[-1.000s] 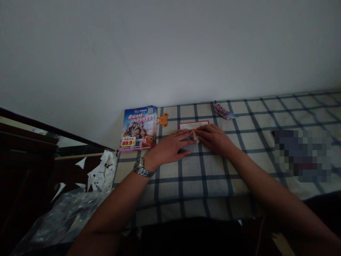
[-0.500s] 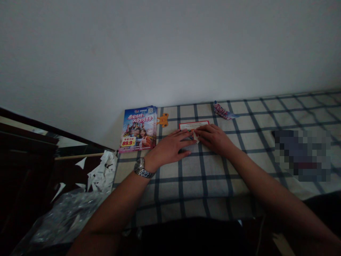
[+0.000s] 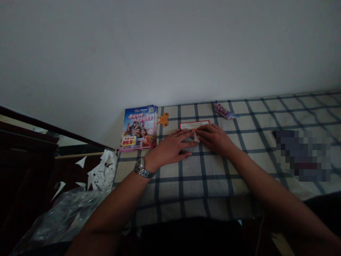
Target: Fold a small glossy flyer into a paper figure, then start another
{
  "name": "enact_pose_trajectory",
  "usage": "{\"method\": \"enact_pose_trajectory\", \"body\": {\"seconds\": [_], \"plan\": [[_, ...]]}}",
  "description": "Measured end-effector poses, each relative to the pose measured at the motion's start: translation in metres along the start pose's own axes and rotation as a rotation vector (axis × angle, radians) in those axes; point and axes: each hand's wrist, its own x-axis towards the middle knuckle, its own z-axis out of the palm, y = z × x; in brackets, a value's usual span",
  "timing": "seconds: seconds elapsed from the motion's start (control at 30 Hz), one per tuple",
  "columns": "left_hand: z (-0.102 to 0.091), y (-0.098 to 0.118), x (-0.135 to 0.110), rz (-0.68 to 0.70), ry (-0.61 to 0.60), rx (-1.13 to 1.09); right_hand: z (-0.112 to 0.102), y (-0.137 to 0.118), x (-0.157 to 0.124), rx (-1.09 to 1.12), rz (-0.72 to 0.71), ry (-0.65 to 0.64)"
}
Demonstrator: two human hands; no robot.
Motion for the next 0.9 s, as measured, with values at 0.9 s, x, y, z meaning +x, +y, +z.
{"method": "enact_pose_trajectory", "body": {"seconds": [0.9], "plan": [[-0.0007,0.0069,0.0063,-0.007,0.045,0.032,-0.003,-0.0044,0.0008,-0.047,0.015,-0.022]]}}
